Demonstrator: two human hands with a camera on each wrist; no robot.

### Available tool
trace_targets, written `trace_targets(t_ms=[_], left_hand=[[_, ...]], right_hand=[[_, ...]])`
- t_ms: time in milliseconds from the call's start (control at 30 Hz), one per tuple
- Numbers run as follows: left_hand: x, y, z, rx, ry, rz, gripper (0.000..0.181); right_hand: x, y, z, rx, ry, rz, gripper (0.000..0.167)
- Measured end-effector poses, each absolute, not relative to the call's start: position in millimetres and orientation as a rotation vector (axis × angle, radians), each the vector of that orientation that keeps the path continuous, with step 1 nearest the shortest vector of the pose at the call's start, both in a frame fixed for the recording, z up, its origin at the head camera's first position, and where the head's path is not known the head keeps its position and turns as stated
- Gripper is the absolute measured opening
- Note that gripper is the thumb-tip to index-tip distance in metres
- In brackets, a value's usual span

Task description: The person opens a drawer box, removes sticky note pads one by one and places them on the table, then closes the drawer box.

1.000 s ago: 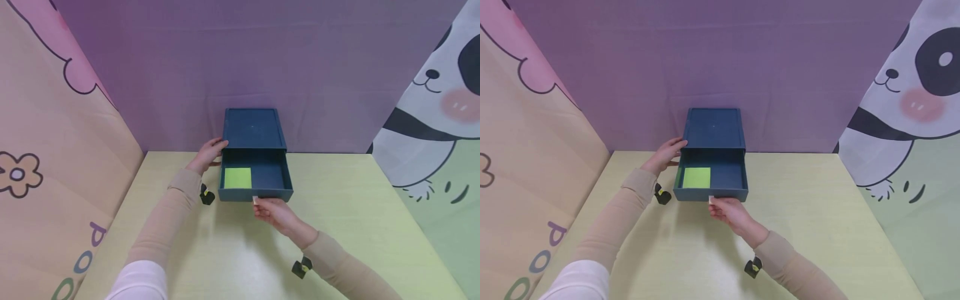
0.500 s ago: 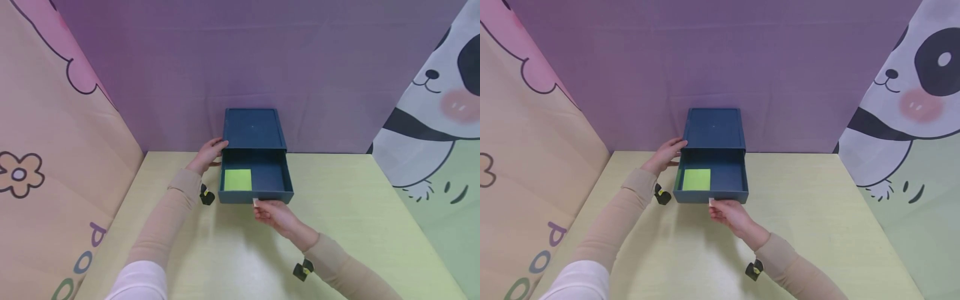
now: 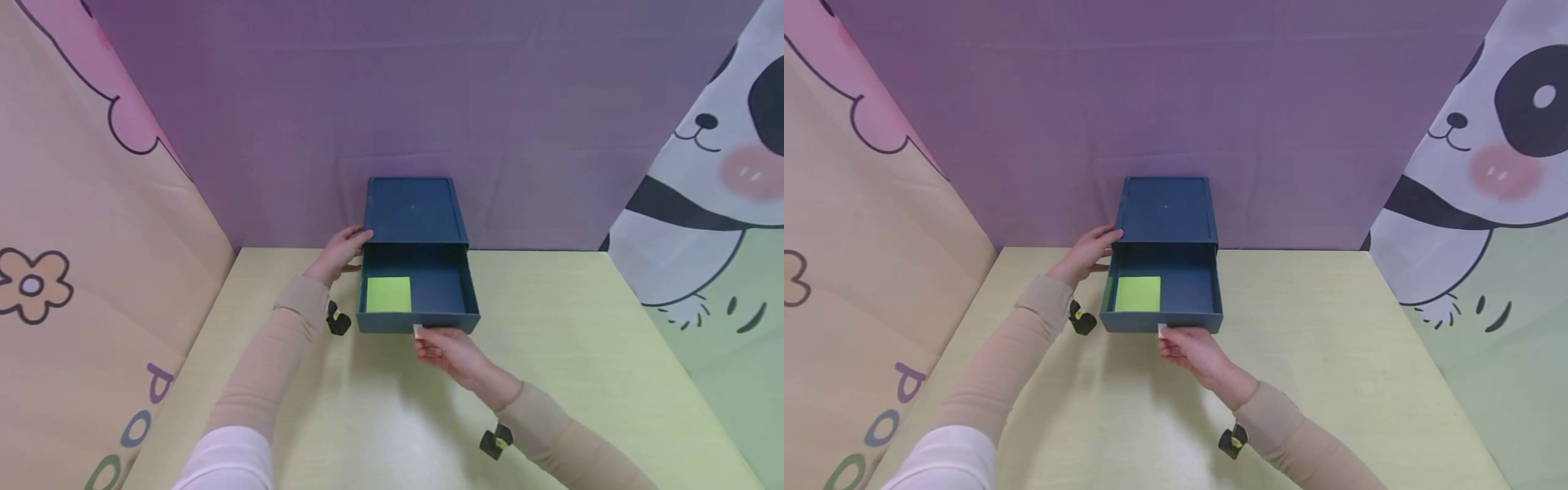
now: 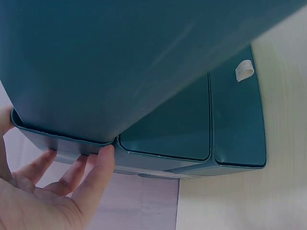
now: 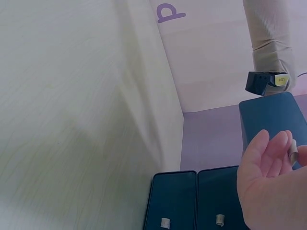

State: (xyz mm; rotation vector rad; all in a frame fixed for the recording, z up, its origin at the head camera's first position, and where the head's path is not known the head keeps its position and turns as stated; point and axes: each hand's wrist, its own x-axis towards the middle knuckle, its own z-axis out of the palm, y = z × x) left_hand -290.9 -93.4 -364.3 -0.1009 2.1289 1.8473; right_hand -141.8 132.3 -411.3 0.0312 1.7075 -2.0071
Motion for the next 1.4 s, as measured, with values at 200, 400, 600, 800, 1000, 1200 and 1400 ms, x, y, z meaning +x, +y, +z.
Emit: trace_targets(t_ms=[200, 400, 600, 800, 1000, 1200, 1400], left_hand=[[-291, -94, -364, -0.097, 2.132, 1.848, 0.062], [-291, -94, -364, -0.098, 2.133, 1.846, 0.062], [-290, -94, -364, -0.097, 2.120, 1.840, 0.063], [-288, -94, -361, -0.102, 2.115, 1.842, 0.063], [-291, -94, -364, -0.102, 2.132, 1.847, 0.062], [-291, -94, -365, -0.100, 2.134, 1.848, 0.061], [-291, -94, -366, -0.099, 2.136, 1.847, 0.061]], right_hand=[[-142, 134, -412, -0.005, 1.700, -1.978, 0.021], [-140, 136, -412, -0.112, 1.727, -1.811, 0.026], [-141, 138, -410, -0.238, 1.763, -1.668, 0.029], [-142, 141, -396, -0.375, 1.827, -1.549, 0.040], [-149, 147, -373, -0.535, 1.845, -1.447, 0.038], [-163, 149, -340, -0.567, 1.884, -1.438, 0.039], [-184, 147, -309, -0.502, 1.949, -1.464, 0.036]])
